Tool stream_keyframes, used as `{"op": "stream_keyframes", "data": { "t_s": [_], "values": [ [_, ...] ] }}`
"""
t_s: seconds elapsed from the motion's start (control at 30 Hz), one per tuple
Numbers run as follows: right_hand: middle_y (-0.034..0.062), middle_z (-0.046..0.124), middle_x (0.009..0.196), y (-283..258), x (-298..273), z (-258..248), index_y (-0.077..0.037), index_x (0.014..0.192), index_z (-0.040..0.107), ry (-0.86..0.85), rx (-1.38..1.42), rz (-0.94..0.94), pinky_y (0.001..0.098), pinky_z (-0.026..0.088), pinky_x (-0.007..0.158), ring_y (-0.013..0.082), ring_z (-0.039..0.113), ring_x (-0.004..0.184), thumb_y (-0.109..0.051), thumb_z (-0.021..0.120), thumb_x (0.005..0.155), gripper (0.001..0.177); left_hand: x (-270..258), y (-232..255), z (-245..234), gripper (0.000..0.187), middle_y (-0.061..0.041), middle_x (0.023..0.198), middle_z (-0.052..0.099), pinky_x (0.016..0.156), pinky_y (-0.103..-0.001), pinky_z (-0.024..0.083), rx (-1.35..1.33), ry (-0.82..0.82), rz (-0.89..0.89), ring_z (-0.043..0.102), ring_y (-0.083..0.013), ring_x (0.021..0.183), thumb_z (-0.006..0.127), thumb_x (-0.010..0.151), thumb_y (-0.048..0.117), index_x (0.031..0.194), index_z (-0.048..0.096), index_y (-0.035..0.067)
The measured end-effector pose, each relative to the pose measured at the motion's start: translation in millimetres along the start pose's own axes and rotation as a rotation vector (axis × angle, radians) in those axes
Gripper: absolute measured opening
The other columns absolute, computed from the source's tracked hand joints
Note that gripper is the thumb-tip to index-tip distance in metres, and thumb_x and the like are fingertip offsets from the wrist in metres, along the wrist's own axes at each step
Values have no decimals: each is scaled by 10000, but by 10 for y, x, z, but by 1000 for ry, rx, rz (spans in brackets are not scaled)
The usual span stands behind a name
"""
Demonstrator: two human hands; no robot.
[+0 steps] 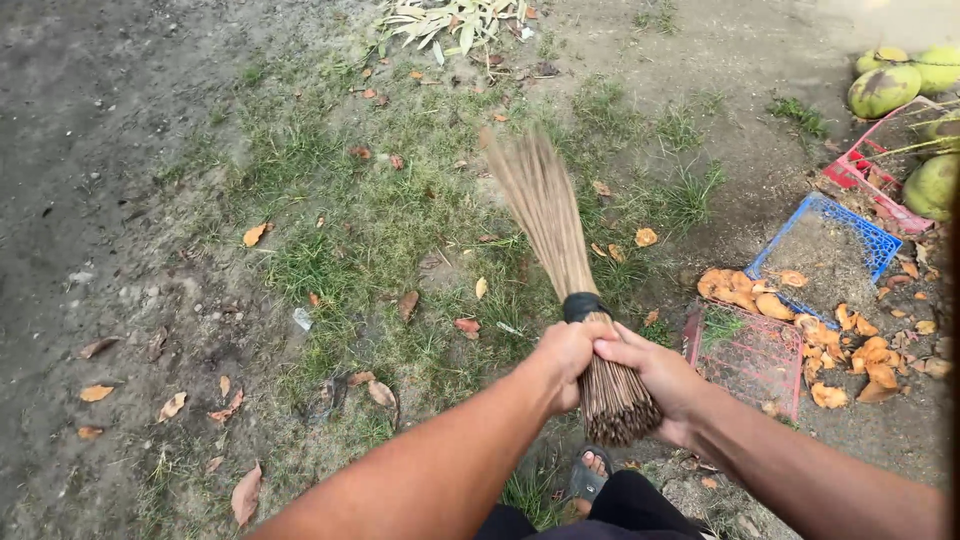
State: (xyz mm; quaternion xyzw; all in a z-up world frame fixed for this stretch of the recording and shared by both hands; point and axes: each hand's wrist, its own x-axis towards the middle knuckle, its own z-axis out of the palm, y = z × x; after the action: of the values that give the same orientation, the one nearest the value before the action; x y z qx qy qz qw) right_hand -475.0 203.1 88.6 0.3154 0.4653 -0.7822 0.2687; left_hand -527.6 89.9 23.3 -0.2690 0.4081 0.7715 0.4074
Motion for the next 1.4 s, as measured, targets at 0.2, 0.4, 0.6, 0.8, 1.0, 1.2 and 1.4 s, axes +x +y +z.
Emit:
{"op": "stream_keyframes", "data": {
  "t_s": [0.2,0.4,0.6,0.8,1.0,1.2,1.4],
  "values": [
    [156,729,907,253,138,509,-35,1171,589,43,4,262,483,627,661,288,724,723,-252,562,948,313,-127,121,-628,263,-202,735,686,521,-514,613,-142,-147,-355,691,-342,568,589,790,162,953,561,-43],
    [175,740,801,255,439,537,30,1016,648,-348,-253,702,438,619,569,288,717,591,-418,604,920,461,-891,143,-651,276,-209,852,693,603,-504,631,-267,329,-86,719,-333,670,616,825,127,1020,547,-57],
    [177,733,779,448,-211,854,-2,990,675,-167,-221,533,483,621,589,299,706,604,-358,610,909,372,-1410,59,-703,305,-218,992,702,701,-492,652,-299,448,-27,753,-322,792,649,867,84,1101,530,-72],
    [174,743,846,760,-213,1641,7,1029,647,-19,-77,403,496,621,649,291,710,705,-241,511,964,290,-1106,303,-1520,174,-88,720,708,492,-455,623,-42,-63,-332,695,-240,485,528,887,217,927,595,62],
    [168,737,909,678,692,1718,20,1129,602,-259,-98,315,460,646,652,275,729,719,-238,539,994,297,-793,738,-1684,240,-116,748,693,442,-438,545,-145,173,-6,684,-259,485,514,961,164,1047,574,-51],
    [125,741,912,485,543,1699,-100,1128,617,-196,-170,111,451,628,655,250,736,741,-188,522,952,219,-933,817,-1408,312,-160,837,704,544,-391,619,-58,322,125,724,-255,624,629,966,181,1106,518,-74],
    [172,698,960,514,947,1874,6,1132,598,-151,-235,244,461,649,674,270,716,749,-189,581,994,239,-487,866,-1918,264,-184,904,691,575,-469,624,-257,-27,-24,707,-291,650,537,912,207,1006,593,-33]
  ]
}}
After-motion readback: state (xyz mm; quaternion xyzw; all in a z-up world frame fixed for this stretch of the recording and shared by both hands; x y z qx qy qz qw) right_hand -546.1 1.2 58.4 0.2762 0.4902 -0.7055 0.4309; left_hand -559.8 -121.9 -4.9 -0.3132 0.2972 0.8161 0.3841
